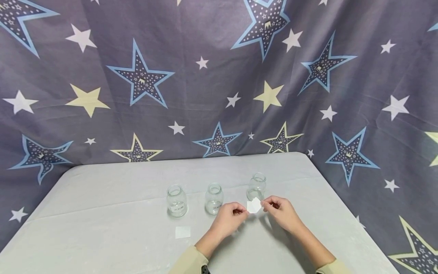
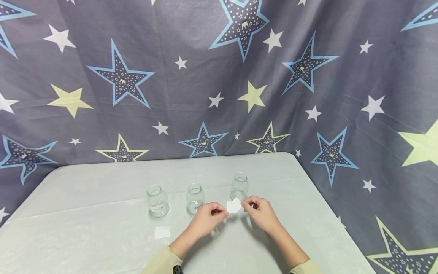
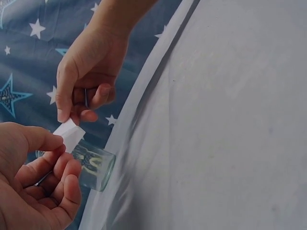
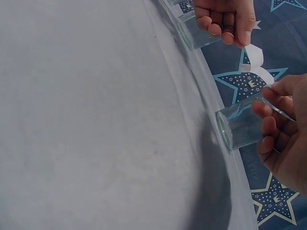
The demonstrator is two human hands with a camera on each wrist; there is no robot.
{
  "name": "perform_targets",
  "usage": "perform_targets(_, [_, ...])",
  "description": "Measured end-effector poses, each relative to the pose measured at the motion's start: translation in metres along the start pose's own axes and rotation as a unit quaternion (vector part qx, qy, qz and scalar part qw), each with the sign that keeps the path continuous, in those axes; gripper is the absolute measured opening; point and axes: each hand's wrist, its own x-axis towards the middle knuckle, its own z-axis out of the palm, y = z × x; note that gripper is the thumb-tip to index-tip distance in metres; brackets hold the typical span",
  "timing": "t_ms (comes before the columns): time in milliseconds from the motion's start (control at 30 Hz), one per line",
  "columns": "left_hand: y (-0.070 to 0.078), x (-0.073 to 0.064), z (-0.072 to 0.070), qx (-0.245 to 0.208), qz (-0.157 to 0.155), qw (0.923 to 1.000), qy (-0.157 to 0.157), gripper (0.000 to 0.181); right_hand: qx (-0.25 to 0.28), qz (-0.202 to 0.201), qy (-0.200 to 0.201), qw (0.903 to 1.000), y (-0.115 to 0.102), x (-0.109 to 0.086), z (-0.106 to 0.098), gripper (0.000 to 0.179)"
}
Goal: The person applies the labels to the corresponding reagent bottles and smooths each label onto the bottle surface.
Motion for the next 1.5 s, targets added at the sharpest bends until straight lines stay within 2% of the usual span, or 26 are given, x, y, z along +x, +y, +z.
perform_targets(433, [0.003,0.000,-0.002,0.004,-0.010,0.9999,0.001,0.007,-0.003,0.022,0.025,0.9994,0.000,0.002,-0.001,0.013])
perform_targets(700, [0.005,0.000,-0.003,-0.001,-0.005,1.0000,0.001,0.007,0.010,0.030,0.039,0.9987,0.033,0.011,0.004,0.013])
perform_targets(800, [0.004,0.000,-0.003,0.005,-0.005,1.0000,0.003,0.007,0.013,0.029,0.042,0.9986,0.038,0.012,0.004,0.013])
perform_targets(1267, [0.001,-0.002,-0.003,0.005,-0.003,0.9999,0.010,0.008,0.018,0.029,0.053,0.9980,0.038,0.010,-0.001,0.016])
perform_targets(1500, [-0.001,-0.002,-0.002,-0.011,-0.009,0.9999,0.006,0.008,0.010,0.027,0.059,0.9978,0.039,0.010,-0.004,0.015])
